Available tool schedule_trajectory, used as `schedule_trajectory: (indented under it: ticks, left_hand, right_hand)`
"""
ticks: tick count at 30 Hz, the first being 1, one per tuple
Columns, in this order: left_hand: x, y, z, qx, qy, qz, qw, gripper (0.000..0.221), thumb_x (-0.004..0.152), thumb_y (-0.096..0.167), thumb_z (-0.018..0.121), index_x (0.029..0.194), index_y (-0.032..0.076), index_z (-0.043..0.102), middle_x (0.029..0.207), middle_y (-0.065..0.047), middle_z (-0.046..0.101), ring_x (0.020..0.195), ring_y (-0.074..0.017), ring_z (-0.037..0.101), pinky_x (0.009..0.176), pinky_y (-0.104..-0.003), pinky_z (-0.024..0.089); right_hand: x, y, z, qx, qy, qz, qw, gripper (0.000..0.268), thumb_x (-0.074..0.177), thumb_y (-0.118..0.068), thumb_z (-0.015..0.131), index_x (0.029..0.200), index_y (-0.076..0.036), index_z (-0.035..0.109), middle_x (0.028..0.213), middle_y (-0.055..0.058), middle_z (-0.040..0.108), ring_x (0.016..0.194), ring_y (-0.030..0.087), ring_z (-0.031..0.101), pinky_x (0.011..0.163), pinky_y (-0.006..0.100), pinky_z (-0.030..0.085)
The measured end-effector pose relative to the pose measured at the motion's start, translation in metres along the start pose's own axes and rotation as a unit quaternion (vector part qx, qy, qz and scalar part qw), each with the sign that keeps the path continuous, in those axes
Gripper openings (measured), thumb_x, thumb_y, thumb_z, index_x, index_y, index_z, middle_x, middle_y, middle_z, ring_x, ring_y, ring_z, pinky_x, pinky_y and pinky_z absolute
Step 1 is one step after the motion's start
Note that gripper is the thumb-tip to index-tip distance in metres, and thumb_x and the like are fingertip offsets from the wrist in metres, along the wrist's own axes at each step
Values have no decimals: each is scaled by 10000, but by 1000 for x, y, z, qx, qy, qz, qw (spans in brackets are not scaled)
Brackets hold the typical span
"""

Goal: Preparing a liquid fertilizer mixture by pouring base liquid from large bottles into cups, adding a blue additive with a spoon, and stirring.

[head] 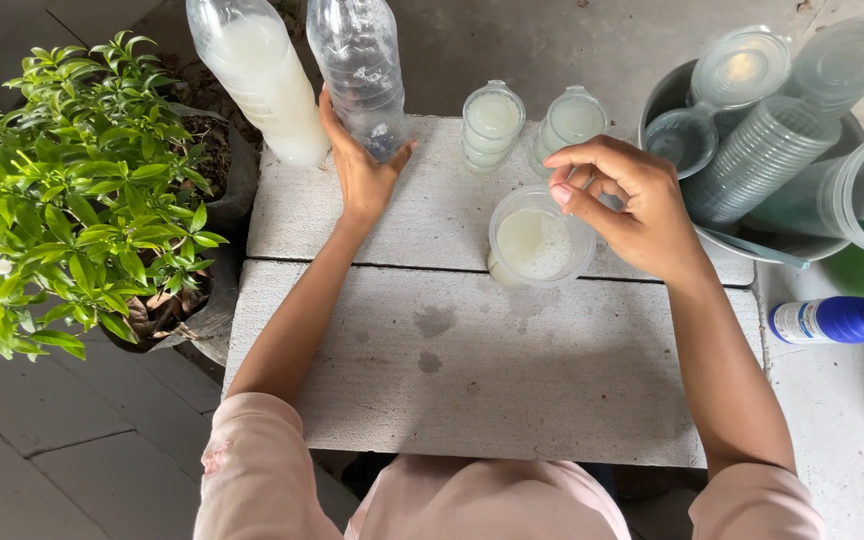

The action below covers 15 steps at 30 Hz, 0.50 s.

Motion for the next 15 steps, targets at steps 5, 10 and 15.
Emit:
schedule_trajectory:
  ticks: [5,10,15]
  left_hand:
    - [-1,4,-1,9,-5,-16,1000,1340,767,40,1062,1589,49,5,1643,-263,232,1537,-445,353,1282,-548,401]
    - [-1,2,0,4,-9,-11,1000,1366,771,51,1074,1594,61,-17,1651,-271,210,1545,-453,338,1289,-560,399]
    - [-4,3,-2,5,-9,-2,1000,1393,767,22,1084,1603,72,-30,1664,-280,192,1559,-471,320,1321,-576,348]
  right_hand:
    - [-3,0,-1,-11,-4,0,1000,198,1028,13,656,1225,15,655,1036,111,670,898,161,655,766,251,547]
    - [-7,-2,-5,-11,-1,3,1000,202,1026,18,656,1228,10,649,1049,117,667,900,168,653,769,255,554]
    - [-19,-18,-23,-31,4,-1,999,201,1036,9,645,1236,29,642,1073,135,669,964,189,674,819,269,572]
Point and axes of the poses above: each hand's wrist, its own x-axis towards the middle knuckle, its own z-axis out of the palm, y = z × x, the point moved 3 cm from there along x, towards the middle knuckle
